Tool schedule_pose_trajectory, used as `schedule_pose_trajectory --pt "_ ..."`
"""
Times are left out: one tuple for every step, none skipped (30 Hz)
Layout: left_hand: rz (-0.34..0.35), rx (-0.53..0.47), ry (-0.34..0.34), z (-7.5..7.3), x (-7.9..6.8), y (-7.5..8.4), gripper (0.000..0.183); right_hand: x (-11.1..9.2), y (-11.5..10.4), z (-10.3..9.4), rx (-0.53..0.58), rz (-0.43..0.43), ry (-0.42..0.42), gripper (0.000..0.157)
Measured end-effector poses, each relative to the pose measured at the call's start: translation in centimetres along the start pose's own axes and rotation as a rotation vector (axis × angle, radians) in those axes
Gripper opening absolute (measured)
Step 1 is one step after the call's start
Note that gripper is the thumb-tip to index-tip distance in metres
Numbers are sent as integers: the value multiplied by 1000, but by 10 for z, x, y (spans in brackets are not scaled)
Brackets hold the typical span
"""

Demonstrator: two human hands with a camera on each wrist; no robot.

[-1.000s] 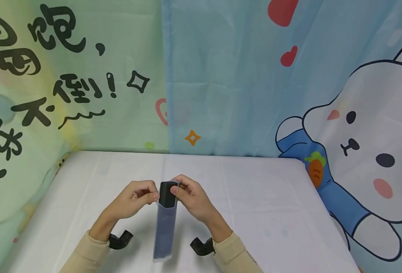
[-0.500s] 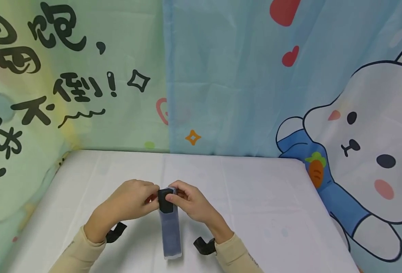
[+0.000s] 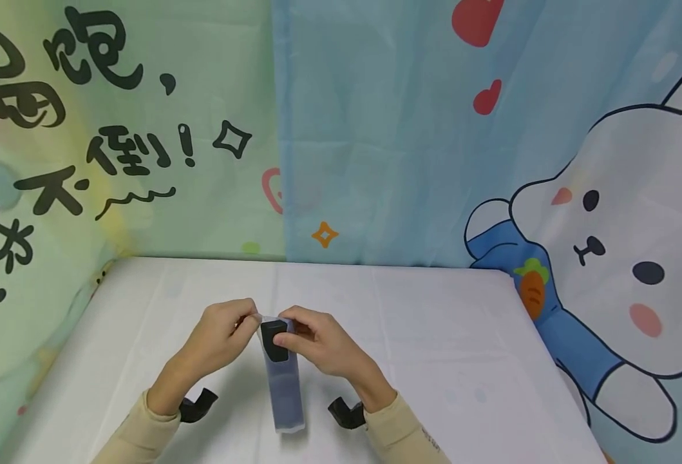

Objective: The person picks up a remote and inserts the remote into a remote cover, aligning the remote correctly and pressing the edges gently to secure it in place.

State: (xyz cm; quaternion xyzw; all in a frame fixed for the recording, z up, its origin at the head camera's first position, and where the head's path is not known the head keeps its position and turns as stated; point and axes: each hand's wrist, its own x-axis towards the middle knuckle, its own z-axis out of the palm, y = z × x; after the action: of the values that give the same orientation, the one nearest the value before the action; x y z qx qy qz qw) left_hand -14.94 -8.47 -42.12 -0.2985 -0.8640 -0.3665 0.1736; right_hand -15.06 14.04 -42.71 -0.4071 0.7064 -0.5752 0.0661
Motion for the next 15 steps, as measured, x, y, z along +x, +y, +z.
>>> schedule_pose_trajectory --pt "17 14 27 0 0 0 29 1 -1 0 -21 7 4 19" --pt "51 45 56 0 0 1 29 2 -3 0 -44 24 15 18" --pt "92 83 93 0 0 1 28 3 -4 1 -61 41 25 18" --pt "141 121 137 0 -1 1 28 4 -6 1 -77 55 35 17" --pt "195 161 188 0 -1 2 27 6 -8 3 -86 70 48 17" --pt "243 202 237 -1 -2 2 26 7 -9 4 -102 91 66 16" --pt "284 245 281 -1 -2 3 26 8 -10 6 -115 106 85 16" --pt "319 283 326 -2 -2 4 26 9 -11 7 -124 125 106 16" --pt "347 310 365 -2 -2 4 26 10 -11 8 -129 139 127 17" --pt "370 328 394 -2 -1 5 26 11 -12 9 -140 152 152 17" --pt "389 341 409 -1 0 6 26 11 -12 9 -146 165 179 17" --pt "405 353 415 0 0 7 27 12 -11 9 -155 175 206 18" --pt "419 355 413 1 1 7 27 12 -12 9 -156 180 231 18" --pt "431 350 406 3 2 7 27 12 -11 9 -151 183 254 18" --pt "439 343 389 5 2 7 27 12 -12 8 -139 177 273 18"
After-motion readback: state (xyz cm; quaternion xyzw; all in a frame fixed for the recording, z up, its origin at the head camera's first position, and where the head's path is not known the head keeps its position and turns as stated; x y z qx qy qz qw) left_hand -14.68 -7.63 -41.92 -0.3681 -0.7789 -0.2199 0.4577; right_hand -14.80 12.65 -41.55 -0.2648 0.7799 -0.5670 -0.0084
